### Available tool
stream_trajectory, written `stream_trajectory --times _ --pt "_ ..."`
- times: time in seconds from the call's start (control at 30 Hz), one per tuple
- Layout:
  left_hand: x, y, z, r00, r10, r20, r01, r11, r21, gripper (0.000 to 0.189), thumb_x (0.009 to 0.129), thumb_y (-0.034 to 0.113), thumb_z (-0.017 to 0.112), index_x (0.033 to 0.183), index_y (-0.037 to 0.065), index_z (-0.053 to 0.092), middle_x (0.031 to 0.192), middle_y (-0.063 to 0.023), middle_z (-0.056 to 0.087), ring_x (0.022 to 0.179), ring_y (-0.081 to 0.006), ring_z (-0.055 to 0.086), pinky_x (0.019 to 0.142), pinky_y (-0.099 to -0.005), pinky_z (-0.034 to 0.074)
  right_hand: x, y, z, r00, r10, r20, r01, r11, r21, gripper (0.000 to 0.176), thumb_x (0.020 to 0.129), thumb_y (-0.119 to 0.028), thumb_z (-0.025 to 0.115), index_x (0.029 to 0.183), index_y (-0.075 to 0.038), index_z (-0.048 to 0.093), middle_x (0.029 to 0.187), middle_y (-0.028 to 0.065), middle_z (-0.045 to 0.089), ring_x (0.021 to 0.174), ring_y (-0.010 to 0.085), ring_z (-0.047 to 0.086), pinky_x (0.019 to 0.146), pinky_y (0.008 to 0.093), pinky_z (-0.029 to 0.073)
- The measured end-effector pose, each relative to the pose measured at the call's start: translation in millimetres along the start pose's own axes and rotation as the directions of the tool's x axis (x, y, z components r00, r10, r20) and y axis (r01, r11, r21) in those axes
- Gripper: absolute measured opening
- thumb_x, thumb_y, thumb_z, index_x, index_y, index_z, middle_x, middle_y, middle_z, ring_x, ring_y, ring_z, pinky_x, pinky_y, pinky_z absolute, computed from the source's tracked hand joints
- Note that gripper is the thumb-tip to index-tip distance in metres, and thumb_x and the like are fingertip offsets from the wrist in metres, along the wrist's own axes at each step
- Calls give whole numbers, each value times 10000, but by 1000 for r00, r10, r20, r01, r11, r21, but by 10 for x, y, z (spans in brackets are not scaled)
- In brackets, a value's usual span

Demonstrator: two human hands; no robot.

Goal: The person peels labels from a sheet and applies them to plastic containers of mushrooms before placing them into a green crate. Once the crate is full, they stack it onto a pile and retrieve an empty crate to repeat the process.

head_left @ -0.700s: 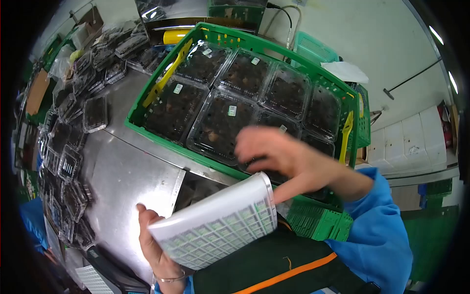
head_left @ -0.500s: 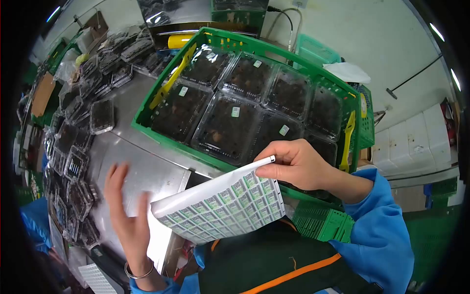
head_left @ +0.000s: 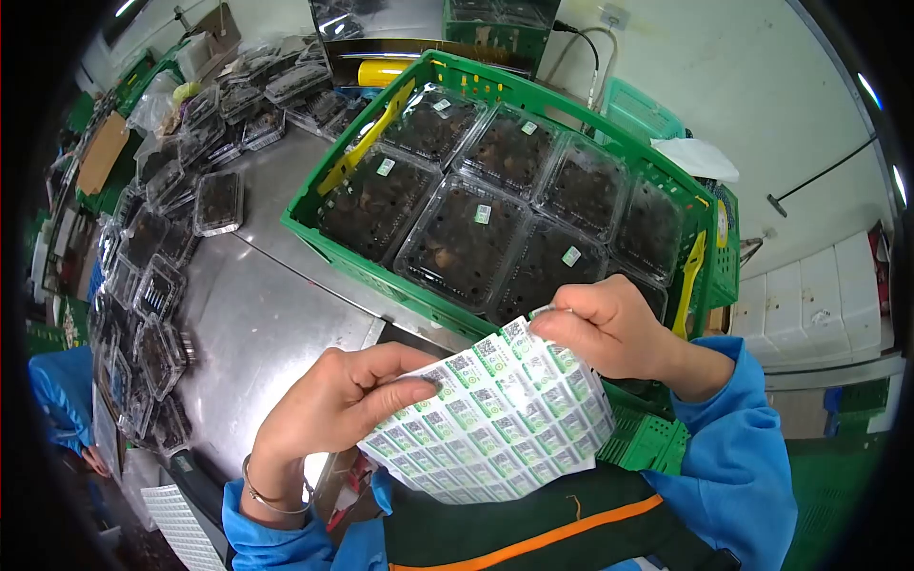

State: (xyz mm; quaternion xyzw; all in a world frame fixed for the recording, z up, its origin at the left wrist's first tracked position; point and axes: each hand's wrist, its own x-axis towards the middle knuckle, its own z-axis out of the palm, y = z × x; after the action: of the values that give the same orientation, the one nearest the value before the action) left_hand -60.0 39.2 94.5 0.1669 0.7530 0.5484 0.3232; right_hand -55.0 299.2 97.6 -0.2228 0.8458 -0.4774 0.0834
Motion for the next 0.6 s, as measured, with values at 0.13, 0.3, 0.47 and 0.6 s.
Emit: stream_trajectory --times 0.13,0.3,0.47,0.6 --pt "28 -97 -16 998 61 28 -62 998 11 259 835 186 567 1012 -1 583 768 -93 645 678 -104 597 581 -227 452 239 14 -68 969 -245 9 245 969 17 293 864 -260 495 812 10 597 661 117 565 661 255 569 630 313 440" --pt "61 8 -17 996 82 28 -86 975 206 232 845 196 549 1000 31 598 731 -106 640 616 -147 613 550 -251 455 549 -291 -271 797 -131 589 271 950 -156 256 800 -214 538 884 21 593 838 115 582 813 262 566 690 351 438" --pt "126 -57 -29 999 12 30 -14 999 48 205 827 147 567 956 -8 607 682 -75 627 621 -89 564 542 -241 436 441 -136 -165 817 -291 497 447 866 -227 204 780 -195 540 830 -16 623 786 78 584 772 240 563 683 349 440" --pt "179 -80 -92 978 -200 57 206 968 -143 190 808 115 586 917 -39 610 684 -46 620 636 -65 535 549 -218 425 187 -97 -263 826 -546 137 557 756 -344 109 777 -136 566 796 -70 652 723 42 584 691 217 561 678 337 448"
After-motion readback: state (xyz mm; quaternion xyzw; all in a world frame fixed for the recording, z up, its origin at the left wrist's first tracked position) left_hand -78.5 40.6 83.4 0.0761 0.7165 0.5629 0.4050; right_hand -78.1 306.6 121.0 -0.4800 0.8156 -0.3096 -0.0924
